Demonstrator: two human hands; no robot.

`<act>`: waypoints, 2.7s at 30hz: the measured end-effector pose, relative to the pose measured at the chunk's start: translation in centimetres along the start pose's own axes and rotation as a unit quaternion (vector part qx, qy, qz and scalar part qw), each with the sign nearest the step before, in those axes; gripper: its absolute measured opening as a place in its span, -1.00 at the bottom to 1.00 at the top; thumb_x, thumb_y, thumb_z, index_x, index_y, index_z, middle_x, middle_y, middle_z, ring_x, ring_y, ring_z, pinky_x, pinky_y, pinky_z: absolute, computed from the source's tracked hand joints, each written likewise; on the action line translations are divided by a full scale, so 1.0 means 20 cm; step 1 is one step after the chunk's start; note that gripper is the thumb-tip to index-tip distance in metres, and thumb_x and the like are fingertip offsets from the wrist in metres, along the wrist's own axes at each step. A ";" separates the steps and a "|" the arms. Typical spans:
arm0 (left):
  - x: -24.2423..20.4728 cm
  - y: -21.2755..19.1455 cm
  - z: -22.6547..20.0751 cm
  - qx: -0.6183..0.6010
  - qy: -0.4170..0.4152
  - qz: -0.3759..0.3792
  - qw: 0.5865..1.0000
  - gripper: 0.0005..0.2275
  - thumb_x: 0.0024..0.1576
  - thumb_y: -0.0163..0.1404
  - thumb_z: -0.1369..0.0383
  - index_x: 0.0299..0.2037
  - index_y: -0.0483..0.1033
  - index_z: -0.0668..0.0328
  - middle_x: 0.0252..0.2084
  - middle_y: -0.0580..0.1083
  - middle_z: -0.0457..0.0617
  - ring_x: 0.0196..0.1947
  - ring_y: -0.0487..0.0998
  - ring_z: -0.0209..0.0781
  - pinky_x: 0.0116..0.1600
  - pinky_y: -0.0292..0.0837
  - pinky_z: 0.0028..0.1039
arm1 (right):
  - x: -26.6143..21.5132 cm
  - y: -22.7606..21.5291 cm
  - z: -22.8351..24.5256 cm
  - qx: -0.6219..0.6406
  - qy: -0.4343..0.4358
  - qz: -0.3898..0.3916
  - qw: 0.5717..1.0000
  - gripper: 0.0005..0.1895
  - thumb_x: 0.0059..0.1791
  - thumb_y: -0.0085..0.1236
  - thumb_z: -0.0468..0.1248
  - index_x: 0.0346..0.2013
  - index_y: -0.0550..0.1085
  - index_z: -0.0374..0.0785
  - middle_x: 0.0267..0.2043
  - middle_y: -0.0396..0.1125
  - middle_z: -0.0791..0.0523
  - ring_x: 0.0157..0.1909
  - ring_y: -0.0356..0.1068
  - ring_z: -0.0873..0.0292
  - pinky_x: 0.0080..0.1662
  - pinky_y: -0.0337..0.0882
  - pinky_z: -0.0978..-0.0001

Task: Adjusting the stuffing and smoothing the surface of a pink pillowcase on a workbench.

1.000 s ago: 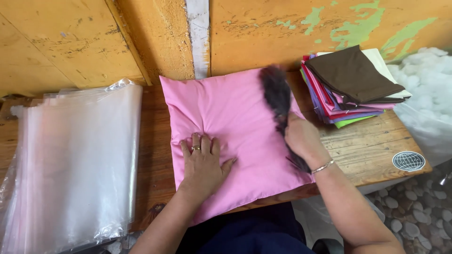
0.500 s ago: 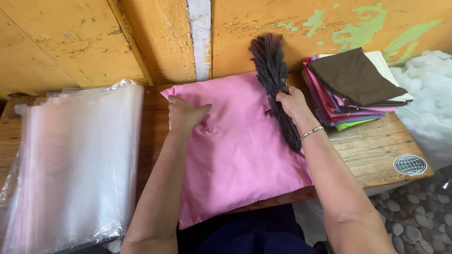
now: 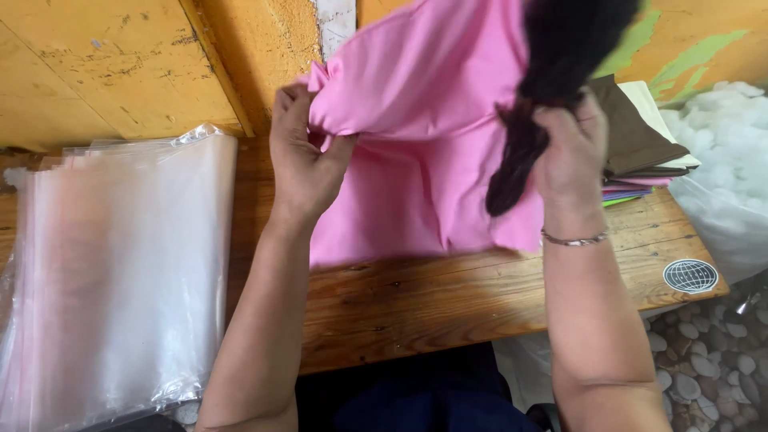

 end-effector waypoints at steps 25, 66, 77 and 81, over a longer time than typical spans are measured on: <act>-0.70 0.43 0.15 0.376 0.025 0.426 0.822 -0.39 0.14 -0.06 -0.16 0.26 0.44 0.07 0.35 0.31 0.25 0.49 0.01 0.44 0.44 -0.33 0.37 | -0.36 -0.15 0.18 -0.610 -0.029 0.104 0.785 -0.60 0.05 0.00 -0.43 0.20 0.41 -0.34 -0.12 0.37 -0.22 0.03 0.40 -0.28 -0.07 0.37 -0.17; -0.67 0.24 0.14 0.461 -0.052 0.483 0.743 -0.11 0.12 -0.46 -0.42 0.48 0.05 0.09 0.55 -0.09 0.28 0.54 -0.33 0.49 0.43 -0.56 0.47 | -0.24 -0.39 -0.66 -0.760 0.188 0.205 0.587 -0.48 0.04 -0.01 -0.03 0.23 0.39 -0.21 0.17 0.21 -0.17 0.05 0.41 -0.47 -0.03 0.47 -0.32; -0.38 0.28 0.31 0.580 0.060 0.459 0.670 -0.13 -0.03 -0.10 -0.41 0.46 0.15 -0.17 0.60 -0.13 0.15 0.57 -0.32 0.36 0.49 -0.49 0.37 | -0.82 -0.22 -0.21 -0.689 0.182 0.205 0.671 -0.70 0.04 -0.11 -0.29 -0.07 0.38 -0.50 -0.24 0.41 -0.41 -0.06 0.40 -0.56 -0.10 0.41 -0.40; -0.40 0.35 0.14 0.663 -0.086 0.440 0.600 -0.47 0.33 -0.34 0.17 0.52 -0.02 0.04 0.59 -0.12 0.27 0.53 -0.36 0.53 0.39 -0.48 0.56 | -0.79 -0.25 -0.14 -0.598 0.115 0.165 0.776 -0.68 0.04 0.00 -0.31 0.04 0.42 -0.43 -0.24 0.41 -0.36 -0.02 0.42 -0.43 -0.17 0.40 -0.29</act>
Point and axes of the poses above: each hand's wrist, its own x-axis towards the middle knuckle, its own y-axis out of the palm, z = x × y, the point moved 4 cm from there along x, towards the middle knuckle
